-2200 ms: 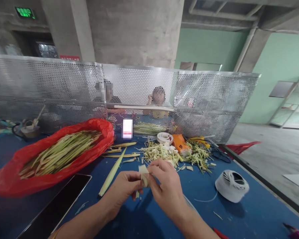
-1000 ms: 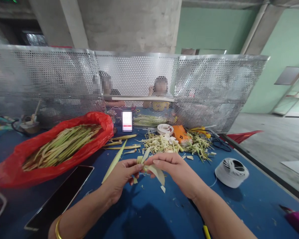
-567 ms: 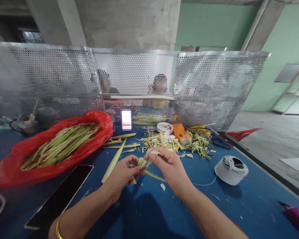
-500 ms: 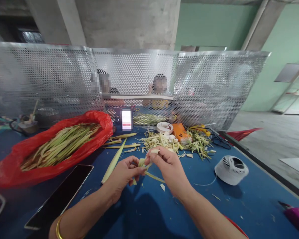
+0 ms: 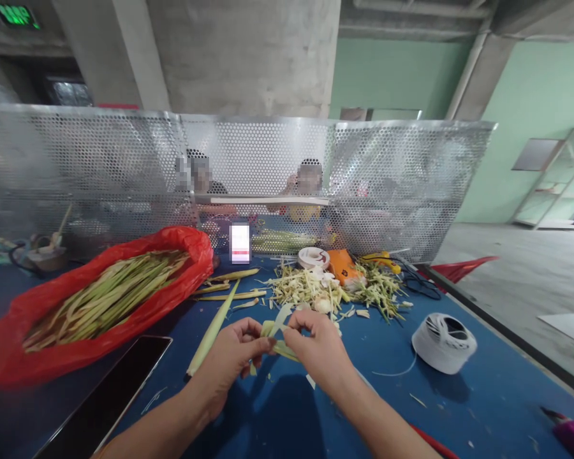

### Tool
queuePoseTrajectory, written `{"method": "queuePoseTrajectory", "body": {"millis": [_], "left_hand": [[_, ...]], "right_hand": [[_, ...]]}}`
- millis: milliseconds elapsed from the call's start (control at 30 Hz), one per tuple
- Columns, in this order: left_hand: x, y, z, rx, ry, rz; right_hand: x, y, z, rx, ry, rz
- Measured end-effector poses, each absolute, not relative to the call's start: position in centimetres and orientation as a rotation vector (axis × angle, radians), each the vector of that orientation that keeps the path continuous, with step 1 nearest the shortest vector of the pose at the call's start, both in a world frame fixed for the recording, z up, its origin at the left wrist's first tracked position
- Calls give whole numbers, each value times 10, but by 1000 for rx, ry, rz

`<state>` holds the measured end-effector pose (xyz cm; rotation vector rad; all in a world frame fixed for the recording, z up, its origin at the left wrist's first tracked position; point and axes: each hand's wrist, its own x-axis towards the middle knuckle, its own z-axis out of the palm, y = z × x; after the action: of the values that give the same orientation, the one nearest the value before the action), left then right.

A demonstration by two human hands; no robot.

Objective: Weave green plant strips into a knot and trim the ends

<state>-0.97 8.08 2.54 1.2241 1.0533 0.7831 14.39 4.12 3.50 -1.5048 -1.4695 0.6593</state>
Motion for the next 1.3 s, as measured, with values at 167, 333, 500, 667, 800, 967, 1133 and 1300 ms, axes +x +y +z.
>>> {"method": "queuePoseTrajectory", "body": {"millis": [167, 333, 500, 667, 800, 967, 1133, 1300], "left_hand": [[-7, 83, 17, 1237, 1072, 804], [-3, 86, 8, 1232, 1109, 824], [-3, 81, 17, 1291, 1091, 867], [-4, 78, 24, 1327, 1095, 880], [-4, 80, 23, 1305, 1096, 897], [-4, 82, 20, 1250, 1048, 907], [-4, 84, 17, 1224, 1042, 915], [-5, 83, 18, 1240, 1066, 921]], "right_hand": [[141, 43, 30, -1550, -1429, 727], [140, 45, 25, -1578, -1420, 740], [139, 47, 21, -1606, -1450, 667], [136, 43, 26, -1661, -1553, 552], [134, 38, 27, -1638, -1615, 308], [134, 37, 22, -1478, -1676, 147], [133, 41, 24, -1524, -1460, 550], [133, 44, 25, -1463, -1327, 759]]}}
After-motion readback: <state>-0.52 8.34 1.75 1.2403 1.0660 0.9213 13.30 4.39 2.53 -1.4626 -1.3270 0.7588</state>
